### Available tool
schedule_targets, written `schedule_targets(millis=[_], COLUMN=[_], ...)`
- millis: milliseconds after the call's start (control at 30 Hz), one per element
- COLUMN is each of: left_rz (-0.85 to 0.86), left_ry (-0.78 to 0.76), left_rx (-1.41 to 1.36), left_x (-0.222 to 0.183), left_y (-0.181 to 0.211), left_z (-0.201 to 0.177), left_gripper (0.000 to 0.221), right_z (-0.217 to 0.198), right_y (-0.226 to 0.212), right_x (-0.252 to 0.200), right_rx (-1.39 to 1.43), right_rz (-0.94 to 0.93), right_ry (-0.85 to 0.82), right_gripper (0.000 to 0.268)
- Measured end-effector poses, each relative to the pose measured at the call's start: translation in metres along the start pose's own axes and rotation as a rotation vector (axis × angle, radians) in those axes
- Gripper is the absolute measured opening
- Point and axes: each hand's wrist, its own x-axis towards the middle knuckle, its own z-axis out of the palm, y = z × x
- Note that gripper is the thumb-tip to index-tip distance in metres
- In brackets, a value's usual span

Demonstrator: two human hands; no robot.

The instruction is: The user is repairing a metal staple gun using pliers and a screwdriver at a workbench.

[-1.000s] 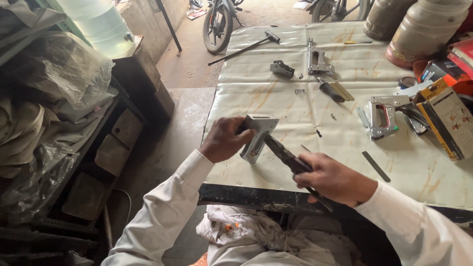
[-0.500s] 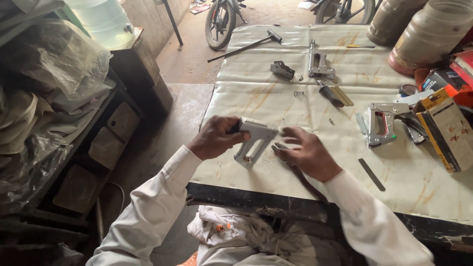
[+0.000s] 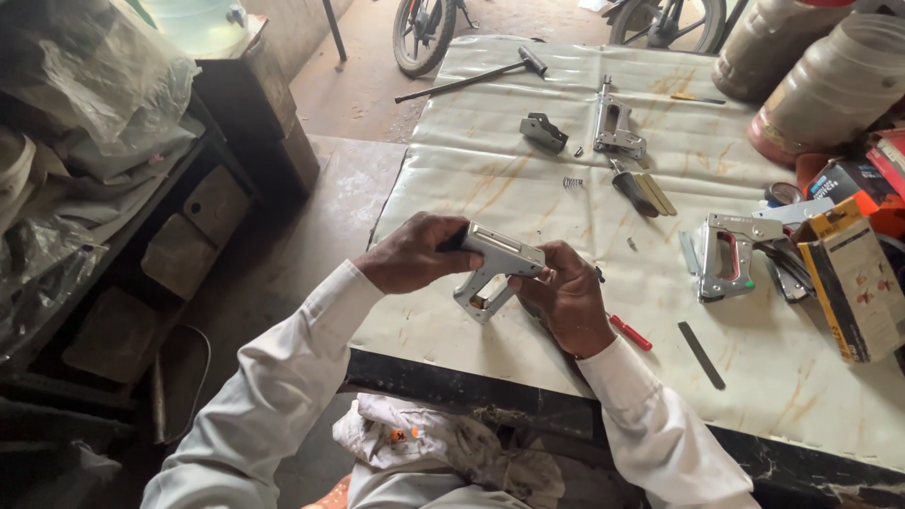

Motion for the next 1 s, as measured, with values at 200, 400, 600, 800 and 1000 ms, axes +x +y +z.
schedule_targets(millis=[200, 400, 600, 800, 1000], left_rz=[0.330, 0.059, -0.008, 0.018, 0.022], left_ry=[0.153, -0.032, -0.118, -0.038, 0.024], left_rx=[0.023, 0.420, 0.467, 0.428, 0.428], left_x=[0.002, 0.003, 0.000, -0.011, -0.034], left_y=[0.013, 0.042, 0.036, 0.029, 0.019], left_z=[0.001, -0.015, -0.009, -0.007, -0.003], left_gripper=[0.054, 0.036, 0.031, 0.036, 0.045], right_z=[0.012, 0.018, 0.018, 0.029, 0.055], right_y=[-0.008, -0.011, -0.007, -0.015, -0.029], right_x=[-0.002, 0.006, 0.004, 0.007, -0.009], right_rx=[-0.211, -0.146, -0.218, -0.429, -0.684], right_rz=[-0.033, 0.041, -0.011, -0.086, -0.181], right_ry=[0.018, -0.073, -0.106, -0.158, -0.079], right_gripper=[0.028, 0.034, 0.036, 0.032, 0.032])
